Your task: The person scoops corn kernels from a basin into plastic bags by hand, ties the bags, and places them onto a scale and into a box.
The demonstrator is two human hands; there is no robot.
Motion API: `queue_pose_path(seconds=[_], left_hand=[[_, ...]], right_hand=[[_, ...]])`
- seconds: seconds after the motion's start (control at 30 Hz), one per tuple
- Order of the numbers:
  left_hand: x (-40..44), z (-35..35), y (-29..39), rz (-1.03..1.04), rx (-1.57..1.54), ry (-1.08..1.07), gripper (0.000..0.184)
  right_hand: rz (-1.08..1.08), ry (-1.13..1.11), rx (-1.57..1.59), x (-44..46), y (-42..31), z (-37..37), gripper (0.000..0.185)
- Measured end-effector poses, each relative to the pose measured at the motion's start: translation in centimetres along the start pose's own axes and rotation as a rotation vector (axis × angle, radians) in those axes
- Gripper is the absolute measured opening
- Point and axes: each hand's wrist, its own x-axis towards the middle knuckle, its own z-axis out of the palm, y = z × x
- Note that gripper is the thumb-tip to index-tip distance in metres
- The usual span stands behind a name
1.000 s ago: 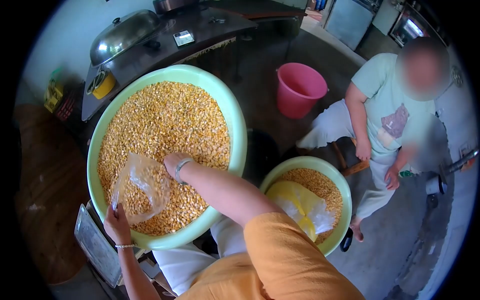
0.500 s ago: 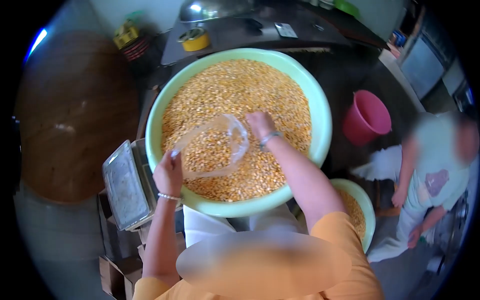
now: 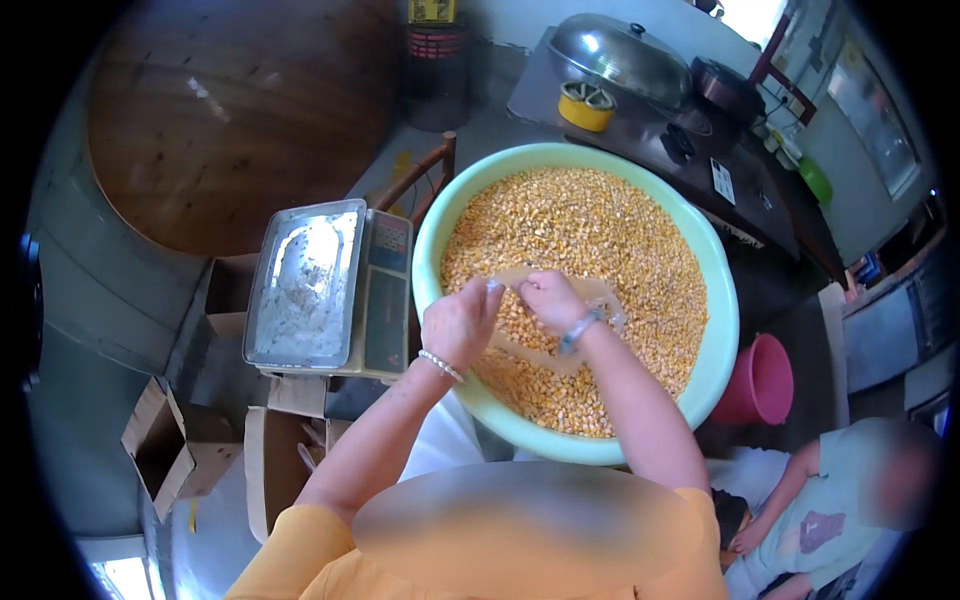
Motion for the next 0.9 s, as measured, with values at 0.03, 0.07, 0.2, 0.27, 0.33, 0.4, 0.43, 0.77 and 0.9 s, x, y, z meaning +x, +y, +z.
queue_pose_path(seconds=[0.03,0.07,0.2,0.27,0.33,0.4,0.43,0.77,0.9], left_hand=[[0.0,0.0,0.0,0.007,0.001,-0.001,0.026],[0.0,-0.2,0.0,0.006,-0.011,0.003,0.025],[-0.1,-0.1,-0.2,0.002,-0.036,-0.021,0.024],[-0.1,-0.2,-0.1,-0.027,-0.006,-0.049,0.023],[-0.3,0.1,-0.3,0.053,0.061,-0.020,0.022],[-0.4,1.0,-0.6,0.063,0.045,0.033,0.023],[-0.4,0.7,-0.1,0.094,0.018,0.084,0.024],[-0.2,1.0,0.4,0.086,-0.006,0.099,0.011],[-0.3,1.3,0.4,0.076,0.040,0.071,0.017]], right_hand=[[-0.033,0.055,-0.045,1.1,0.4,0.4,0.017],[-0.066,0.113,-0.088,1.9,0.7,0.6,0.017],[-0.078,0.277,-0.244,1.7,0.3,-0.3,0.022],[-0.225,0.377,-0.295,0.9,1.4,-1.3,0.024],[-0.435,0.394,-0.303,-0.2,3.4,-2.4,0.023],[-0.342,0.182,0.079,-4.3,1.8,-3.0,0.021],[-0.312,0.177,0.143,-6.3,1.7,-3.6,0.020],[-0.094,0.768,0.357,-7.7,9.2,-9.5,0.016],[0.036,0.509,-0.467,-8.5,7.6,-6.3,0.020]])
